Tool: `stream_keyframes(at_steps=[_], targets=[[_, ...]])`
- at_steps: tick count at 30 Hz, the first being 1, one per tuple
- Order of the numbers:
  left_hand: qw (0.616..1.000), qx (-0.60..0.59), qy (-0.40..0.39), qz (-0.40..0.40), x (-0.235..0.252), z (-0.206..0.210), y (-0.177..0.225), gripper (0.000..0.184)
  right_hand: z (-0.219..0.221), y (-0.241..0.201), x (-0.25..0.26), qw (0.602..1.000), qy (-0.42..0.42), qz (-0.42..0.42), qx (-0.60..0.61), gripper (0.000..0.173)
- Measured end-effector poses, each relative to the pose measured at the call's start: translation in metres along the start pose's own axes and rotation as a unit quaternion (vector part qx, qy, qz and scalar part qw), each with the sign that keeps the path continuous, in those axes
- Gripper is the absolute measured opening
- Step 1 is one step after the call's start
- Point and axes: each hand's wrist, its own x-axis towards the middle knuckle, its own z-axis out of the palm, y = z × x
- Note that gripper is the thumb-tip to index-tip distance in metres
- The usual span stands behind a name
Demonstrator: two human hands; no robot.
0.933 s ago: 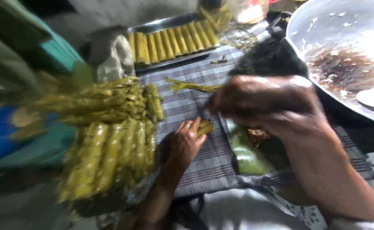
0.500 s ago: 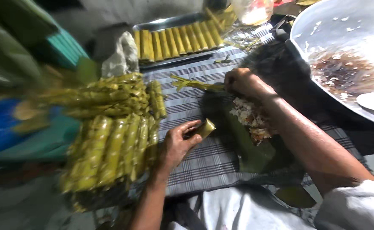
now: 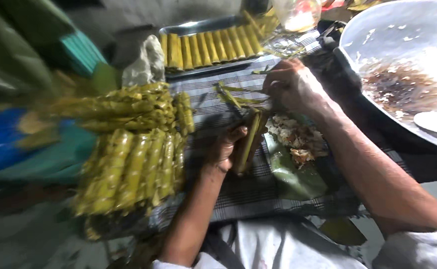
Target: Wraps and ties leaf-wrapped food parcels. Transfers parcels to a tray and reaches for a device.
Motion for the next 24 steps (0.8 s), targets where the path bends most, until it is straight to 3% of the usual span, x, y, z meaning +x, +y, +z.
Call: stream_keyframes(at_steps=[2,5,9,15,19,21,24], targets=[[1.0,0.0,-0.014,-0.009,0.004,0.001,-0.002,0.02,0.001,0.008,-0.001,0.994,0.056,-0.054,-0.081,0.015],[1.0,-0.007,-0.014,-0.007,0.004,0.003,-0.003,0.021,-0.001,0.001,-0.005,0.996,0.073,-0.033,0.032,0.014],[1.0,-0.015,-0.02,0.007,0.003,0.003,-0.005,0.025,-0.005,-0.016,-0.018,0.95,-0.081,0.063,0.294,0.013],[1.0,-0.009,-0.009,-0.002,0.002,-0.009,-0.007,0.016,-0.002,-0.017,-0.038,0.869,-0.199,0.125,0.435,0.013],[0.998,0.047,0.021,-0.022,-0.019,-0.014,-0.005,0.01,0.001,-0.014,-0.042,0.901,-0.129,0.118,0.397,0.014],[0.998,0.043,-0.006,-0.045,-0.033,-0.015,-0.004,0.012,0.002,-0.014,-0.04,0.899,-0.08,0.129,0.411,0.013],[0.992,-0.023,-0.097,-0.073,-0.042,-0.016,-0.004,0.043,0.005,-0.021,-0.039,0.87,-0.079,0.152,0.463,0.013]])
